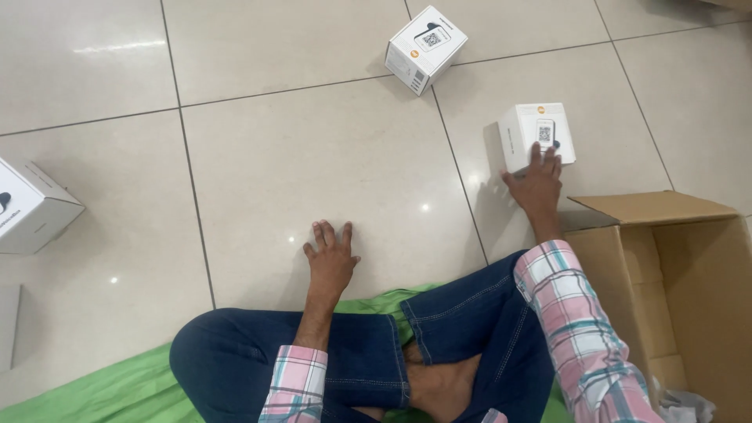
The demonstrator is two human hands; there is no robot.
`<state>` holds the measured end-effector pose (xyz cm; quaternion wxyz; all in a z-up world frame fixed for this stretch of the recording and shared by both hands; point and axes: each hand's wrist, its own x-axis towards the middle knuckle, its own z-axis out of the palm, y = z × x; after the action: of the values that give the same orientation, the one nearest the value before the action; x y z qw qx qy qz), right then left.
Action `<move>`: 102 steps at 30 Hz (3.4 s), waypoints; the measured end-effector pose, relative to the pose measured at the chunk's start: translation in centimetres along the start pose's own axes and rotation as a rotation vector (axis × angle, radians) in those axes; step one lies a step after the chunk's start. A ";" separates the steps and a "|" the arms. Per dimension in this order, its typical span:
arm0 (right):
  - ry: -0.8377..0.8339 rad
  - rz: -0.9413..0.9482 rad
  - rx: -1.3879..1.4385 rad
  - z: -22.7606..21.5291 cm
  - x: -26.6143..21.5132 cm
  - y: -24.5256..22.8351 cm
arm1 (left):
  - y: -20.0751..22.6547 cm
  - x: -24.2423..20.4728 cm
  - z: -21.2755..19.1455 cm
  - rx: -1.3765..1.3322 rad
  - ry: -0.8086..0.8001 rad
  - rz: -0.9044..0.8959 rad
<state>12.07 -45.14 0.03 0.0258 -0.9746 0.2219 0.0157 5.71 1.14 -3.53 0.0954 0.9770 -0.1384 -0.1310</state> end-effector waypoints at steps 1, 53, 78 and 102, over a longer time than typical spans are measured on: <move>-0.001 0.003 -0.002 0.1 -1.0 -1.1 | 0.0 0.0 0.3 -0.001 -0.002 0.003; -0.078 -0.192 1.352 2.9 -19.0 -16.2 | -1.7 -0.5 -2.6 -1.384 0.179 -0.458; -0.750 0.151 1.565 1.1 -24.7 -16.8 | 3.1 -5.2 -4.8 -1.716 -0.148 -0.384; -0.801 0.526 2.055 6.4 -26.1 -15.1 | 5.1 -9.9 -2.1 -0.557 0.277 -0.003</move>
<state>-5.04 -19.89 -4.64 0.8789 -0.3397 0.3033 0.1418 -4.11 -0.41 1.87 0.3772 0.9221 -0.0814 -0.0297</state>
